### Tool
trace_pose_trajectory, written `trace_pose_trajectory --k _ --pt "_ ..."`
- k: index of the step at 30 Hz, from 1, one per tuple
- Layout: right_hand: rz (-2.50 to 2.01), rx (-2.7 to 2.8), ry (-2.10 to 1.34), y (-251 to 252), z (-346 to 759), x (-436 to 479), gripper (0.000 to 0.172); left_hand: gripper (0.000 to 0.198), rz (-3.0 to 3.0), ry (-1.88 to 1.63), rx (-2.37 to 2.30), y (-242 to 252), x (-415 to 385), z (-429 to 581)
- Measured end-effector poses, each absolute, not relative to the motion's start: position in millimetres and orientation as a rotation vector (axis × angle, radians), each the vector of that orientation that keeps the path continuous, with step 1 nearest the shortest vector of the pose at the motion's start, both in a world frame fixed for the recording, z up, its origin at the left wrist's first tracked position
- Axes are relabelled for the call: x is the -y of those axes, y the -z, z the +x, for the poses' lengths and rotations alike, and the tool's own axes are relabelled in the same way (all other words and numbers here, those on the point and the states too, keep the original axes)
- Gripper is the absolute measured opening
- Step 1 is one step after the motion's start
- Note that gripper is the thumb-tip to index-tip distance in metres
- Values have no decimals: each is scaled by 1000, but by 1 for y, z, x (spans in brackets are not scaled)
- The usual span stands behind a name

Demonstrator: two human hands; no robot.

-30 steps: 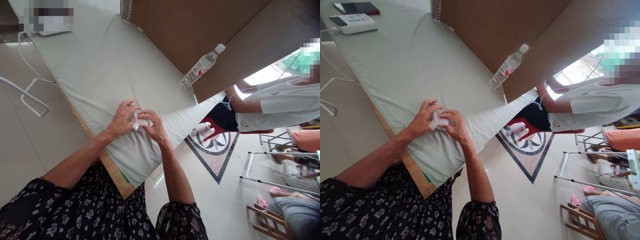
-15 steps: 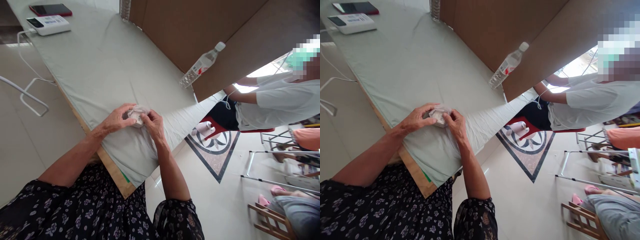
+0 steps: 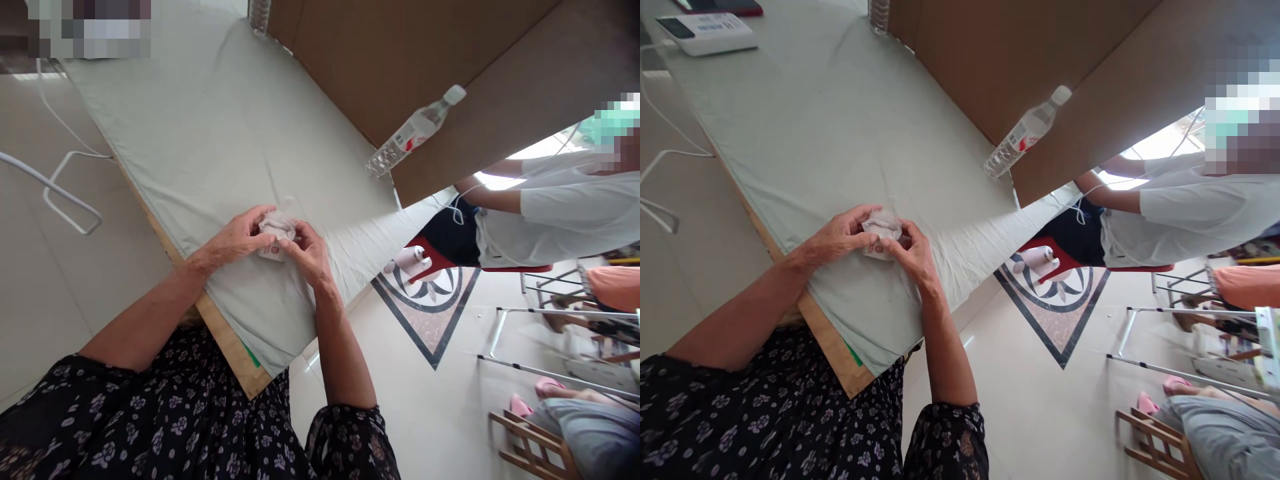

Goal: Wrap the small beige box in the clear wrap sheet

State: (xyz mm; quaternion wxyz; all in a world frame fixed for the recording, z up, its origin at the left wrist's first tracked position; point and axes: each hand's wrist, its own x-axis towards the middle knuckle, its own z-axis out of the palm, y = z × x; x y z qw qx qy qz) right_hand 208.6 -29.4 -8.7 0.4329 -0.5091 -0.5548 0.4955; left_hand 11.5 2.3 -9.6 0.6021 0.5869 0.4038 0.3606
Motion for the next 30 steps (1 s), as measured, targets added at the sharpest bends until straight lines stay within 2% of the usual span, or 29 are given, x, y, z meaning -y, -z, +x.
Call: trace_pose_trajectory --k 2,10,16,21,26,30 --pt "-1270 1386 -1248 11 207 29 64 76 1369 -830 -974 8 -2 12" --pt "-1305 1340 -1255 7 201 35 52 83 1397 -781 -997 8 0 9" --pt "-1347 1400 -1116 5 204 27 42 92 1262 -789 -978 9 0 10" --pt "-1324 1387 -1154 4 204 4 40 84 1254 -822 -945 14 -2 12" --pt "-1277 1251 -1239 10 196 -12 46 87 1292 -833 -968 19 -3 10" --pt "-1234 1261 -1258 12 192 -13 38 80 1368 -805 -960 19 -4 9"
